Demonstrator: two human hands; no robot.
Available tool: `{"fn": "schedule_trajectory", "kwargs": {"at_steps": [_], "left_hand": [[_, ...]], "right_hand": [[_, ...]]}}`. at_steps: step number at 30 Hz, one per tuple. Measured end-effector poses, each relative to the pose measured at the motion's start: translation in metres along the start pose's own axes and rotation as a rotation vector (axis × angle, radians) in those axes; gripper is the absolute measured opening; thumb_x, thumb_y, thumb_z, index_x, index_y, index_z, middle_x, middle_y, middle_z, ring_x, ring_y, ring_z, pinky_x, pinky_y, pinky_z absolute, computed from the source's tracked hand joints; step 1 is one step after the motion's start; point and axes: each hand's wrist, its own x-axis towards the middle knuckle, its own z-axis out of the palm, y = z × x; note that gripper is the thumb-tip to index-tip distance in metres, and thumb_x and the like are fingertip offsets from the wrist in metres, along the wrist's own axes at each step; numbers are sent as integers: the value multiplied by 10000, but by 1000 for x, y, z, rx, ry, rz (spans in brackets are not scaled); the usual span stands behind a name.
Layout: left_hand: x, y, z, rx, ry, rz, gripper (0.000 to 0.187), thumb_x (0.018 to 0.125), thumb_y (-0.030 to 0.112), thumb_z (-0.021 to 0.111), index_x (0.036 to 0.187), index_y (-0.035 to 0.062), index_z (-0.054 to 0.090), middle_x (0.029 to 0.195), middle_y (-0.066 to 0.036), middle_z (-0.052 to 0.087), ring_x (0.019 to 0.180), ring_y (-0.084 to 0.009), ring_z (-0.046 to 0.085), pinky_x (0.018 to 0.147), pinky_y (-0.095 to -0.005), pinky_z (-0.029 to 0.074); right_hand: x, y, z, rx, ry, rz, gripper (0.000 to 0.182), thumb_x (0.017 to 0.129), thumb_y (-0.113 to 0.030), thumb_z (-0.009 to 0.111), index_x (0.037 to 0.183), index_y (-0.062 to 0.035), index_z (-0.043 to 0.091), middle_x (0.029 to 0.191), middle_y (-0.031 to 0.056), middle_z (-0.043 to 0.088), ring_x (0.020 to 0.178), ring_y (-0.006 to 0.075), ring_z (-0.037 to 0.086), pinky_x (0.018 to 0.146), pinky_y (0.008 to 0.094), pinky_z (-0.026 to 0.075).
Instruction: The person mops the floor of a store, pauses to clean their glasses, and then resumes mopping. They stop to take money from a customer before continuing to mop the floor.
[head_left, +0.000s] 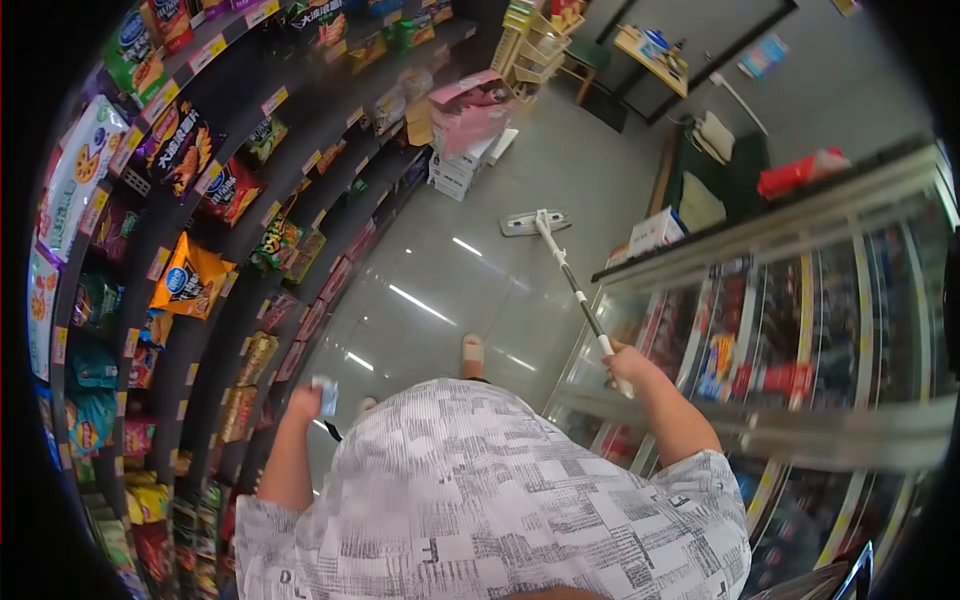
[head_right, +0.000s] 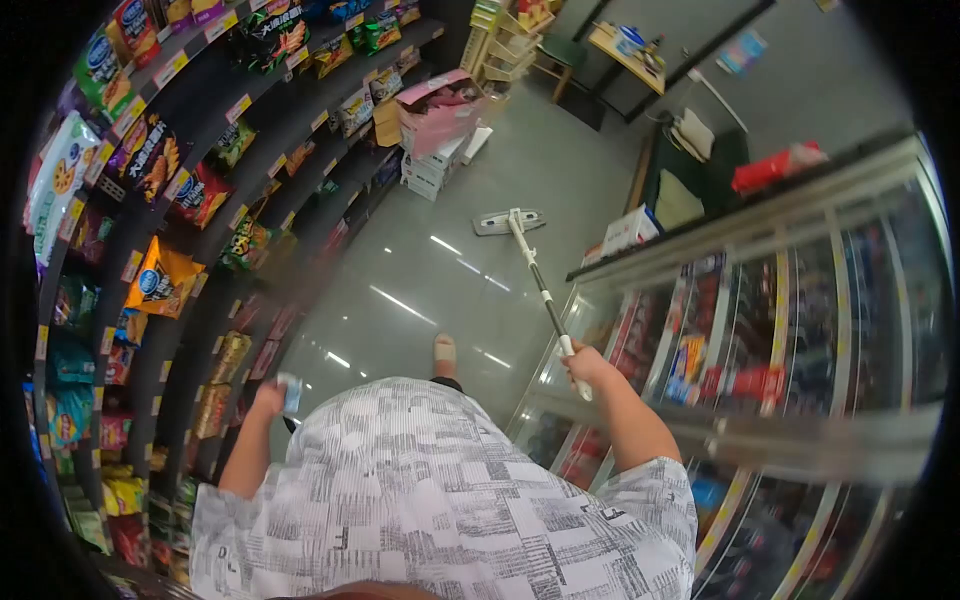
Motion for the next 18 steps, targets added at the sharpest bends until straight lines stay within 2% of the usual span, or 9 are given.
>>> {"fn": "schedule_trajectory", "kwargs": {"at_steps": [2, 4, 7, 9, 11, 12, 15, 16, 18], "left_hand": [[-55, 13, 34, -28, -85, -260, 539, 985, 439, 493, 1166, -28, 693, 1169, -314, 675, 1157, -449, 635, 1017, -480, 494], [-95, -2, 93, -24, -171, -285, 532, 986, 428, 497, 1160, -33, 696, 1192, -310, 674, 1165, -443, 636, 1027, -466, 494], [-157, 13, 154, -104, -201, -363, 499, 993, 400, 514, 1167, -30, 697, 1215, -292, 677, 1164, -444, 636, 1027, -450, 498], [-193, 12, 200, -54, -158, -351, 435, 998, 373, 540, 1121, -6, 715, 1158, -270, 703, 1111, -430, 662, 973, -451, 518], [-211, 65, 178, -19, -168, -360, 417, 999, 371, 552, 1093, 1, 720, 1104, -264, 717, 1065, -422, 681, 928, -462, 528], [-215, 73, 180, -120, -118, -395, 416, 1002, 373, 550, 1075, -1, 719, 1063, -264, 722, 1024, -417, 692, 898, -465, 531], [-238, 135, 144, -489, 43, -585, 427, 1011, 380, 549, 1060, -13, 710, 989, -263, 726, 942, -408, 708, 837, -462, 531], [-242, 141, 146, -546, 109, -574, 425, 1014, 379, 554, 1062, -15, 707, 984, -256, 728, 931, -384, 711, 833, -449, 532], [-249, 165, 129, -594, 166, -590, 417, 1022, 372, 562, 1079, -17, 701, 977, -239, 735, 916, -337, 715, 831, -428, 536]], "right_hand": [[52, -30, -65, -250, 15, -84, 600, 926, -145, 663, 1491, -78, 474, 955, 130, 660, 772, 192, 638, 588, 392, 547], [125, -48, -124, -540, 23, -218, 649, 894, -159, 673, 1501, -70, 461, 1058, 192, 710, 883, 245, 707, 697, 425, 586], [213, -105, -187, -1119, 151, -222, 676, 875, -170, 633, 1503, -19, 433, 1271, 274, 660, 1181, 404, 650, 1001, 454, 519], [264, -124, -213, -1292, 233, -289, 665, 867, -130, 614, 1490, -8, 419, 1165, 260, 710, 1087, 375, 706, 913, 464, 562], [252, -180, -209, -938, 130, -66, 512, 856, -116, 612, 1352, 4, 570, 1006, 209, 743, 945, 332, 746, 818, 484, 572], [325, -164, -222, -959, 108, 33, 299, 848, -98, 617, 1116, 4, 700, 867, 151, 727, 830, 286, 740, 724, 477, 557], [342, -179, -190, -1010, 28, 68, 175, 839, -89, 614, 915, 17, 731, 803, 127, 712, 796, 272, 722, 695, 443, 540], [343, -183, -177, -1243, 11, 85, 192, 834, -119, 620, 920, 8, 735, 830, 117, 725, 805, 266, 720, 692, 442, 538], [323, -182, -167, -1293, -33, 33, 205, 830, -152, 621, 916, -13, 745, 834, 116, 728, 825, 271, 716, 707, 457, 537]]}}
